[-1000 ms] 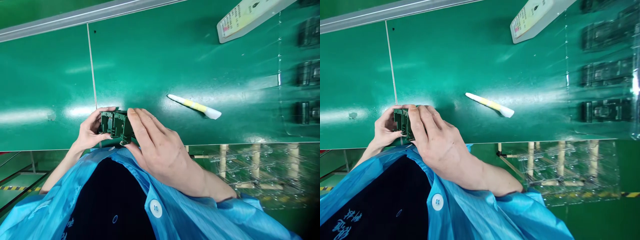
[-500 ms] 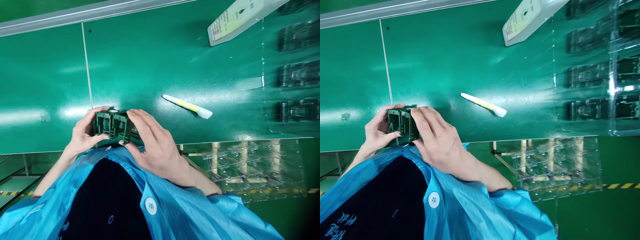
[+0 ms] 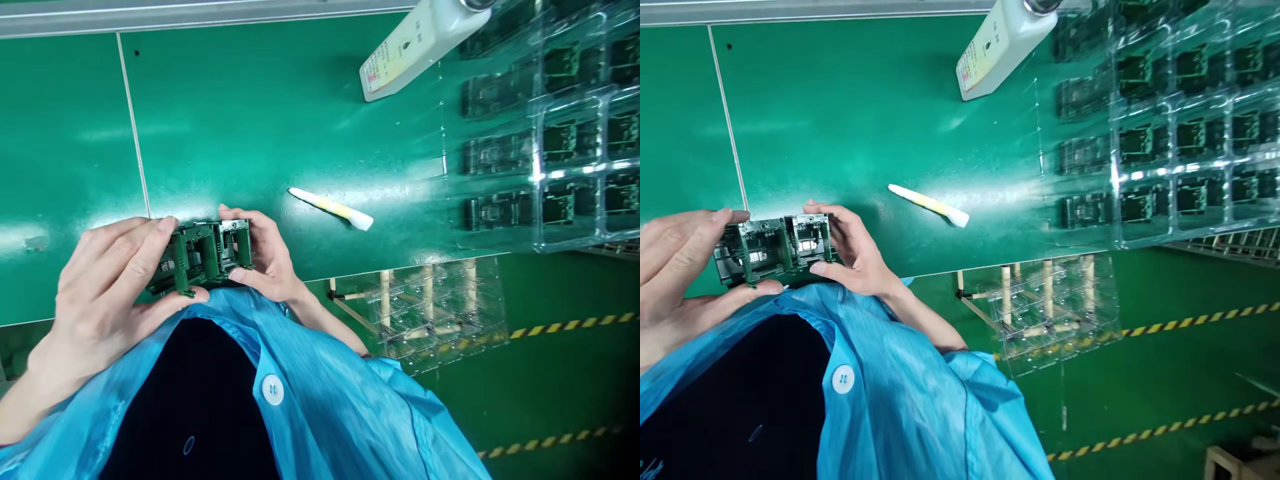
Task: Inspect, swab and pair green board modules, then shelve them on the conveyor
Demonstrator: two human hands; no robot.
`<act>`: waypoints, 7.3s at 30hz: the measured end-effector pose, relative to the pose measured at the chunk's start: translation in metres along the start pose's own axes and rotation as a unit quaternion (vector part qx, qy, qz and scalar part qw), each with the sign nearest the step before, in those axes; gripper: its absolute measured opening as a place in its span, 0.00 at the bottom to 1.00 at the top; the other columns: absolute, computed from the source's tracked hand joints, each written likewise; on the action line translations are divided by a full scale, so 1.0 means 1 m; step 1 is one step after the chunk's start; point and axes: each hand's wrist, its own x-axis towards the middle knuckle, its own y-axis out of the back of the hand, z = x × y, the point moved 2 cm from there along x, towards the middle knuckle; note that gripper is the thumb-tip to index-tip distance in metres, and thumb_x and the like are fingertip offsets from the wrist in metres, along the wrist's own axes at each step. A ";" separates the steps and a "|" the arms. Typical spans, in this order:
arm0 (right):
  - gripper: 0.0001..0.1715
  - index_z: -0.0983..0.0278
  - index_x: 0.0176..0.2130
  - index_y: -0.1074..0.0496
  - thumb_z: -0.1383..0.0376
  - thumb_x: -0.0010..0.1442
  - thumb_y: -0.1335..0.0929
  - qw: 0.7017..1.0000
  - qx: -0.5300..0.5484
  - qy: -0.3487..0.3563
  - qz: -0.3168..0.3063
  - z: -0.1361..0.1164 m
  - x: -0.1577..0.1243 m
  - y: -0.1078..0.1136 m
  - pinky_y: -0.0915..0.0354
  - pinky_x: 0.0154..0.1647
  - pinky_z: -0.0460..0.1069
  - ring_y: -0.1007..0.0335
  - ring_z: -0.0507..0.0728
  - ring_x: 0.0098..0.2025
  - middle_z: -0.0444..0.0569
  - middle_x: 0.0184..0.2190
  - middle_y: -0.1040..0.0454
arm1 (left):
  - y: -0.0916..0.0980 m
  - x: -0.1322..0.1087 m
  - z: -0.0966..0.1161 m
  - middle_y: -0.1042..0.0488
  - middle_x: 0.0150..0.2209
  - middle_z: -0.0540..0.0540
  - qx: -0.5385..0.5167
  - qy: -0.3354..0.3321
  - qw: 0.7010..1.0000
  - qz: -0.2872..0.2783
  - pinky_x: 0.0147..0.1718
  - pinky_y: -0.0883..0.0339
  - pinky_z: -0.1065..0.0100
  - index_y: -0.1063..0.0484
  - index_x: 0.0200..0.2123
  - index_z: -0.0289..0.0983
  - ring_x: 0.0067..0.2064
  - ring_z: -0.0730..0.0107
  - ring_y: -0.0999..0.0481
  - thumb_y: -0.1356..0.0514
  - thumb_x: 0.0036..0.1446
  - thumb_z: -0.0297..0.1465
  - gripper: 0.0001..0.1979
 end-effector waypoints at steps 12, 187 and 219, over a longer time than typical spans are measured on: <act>0.36 0.53 0.64 0.42 0.63 0.62 0.27 0.998 0.043 -0.023 0.039 -0.024 -0.004 0.003 0.40 0.71 0.63 0.43 0.61 0.71 0.53 0.65 0.35 | -0.019 -0.019 -0.020 0.23 0.57 0.43 -0.233 0.121 0.964 0.043 0.57 0.24 0.59 0.33 0.64 0.46 0.58 0.56 0.23 0.23 0.45 0.31 0.43; 0.33 0.63 0.65 0.41 0.59 0.66 0.31 0.963 -0.263 -0.047 -0.017 -0.013 -0.004 0.014 0.29 0.63 0.62 0.34 0.64 0.66 0.61 0.63 0.31 | -0.032 -0.017 -0.041 0.21 0.51 0.40 -0.075 0.126 0.988 -0.057 0.53 0.25 0.52 0.32 0.60 0.42 0.53 0.52 0.22 0.32 0.57 0.45 0.31; 0.28 0.65 0.60 0.33 0.68 0.62 0.29 0.900 -0.384 0.204 0.018 -0.033 0.010 0.035 0.23 0.56 0.61 0.27 0.64 0.61 0.61 0.54 0.23 | -0.019 -0.005 -0.047 0.20 0.51 0.39 0.054 -0.077 0.995 0.042 0.49 0.22 0.44 0.30 0.55 0.43 0.54 0.47 0.20 0.30 0.55 0.36 0.25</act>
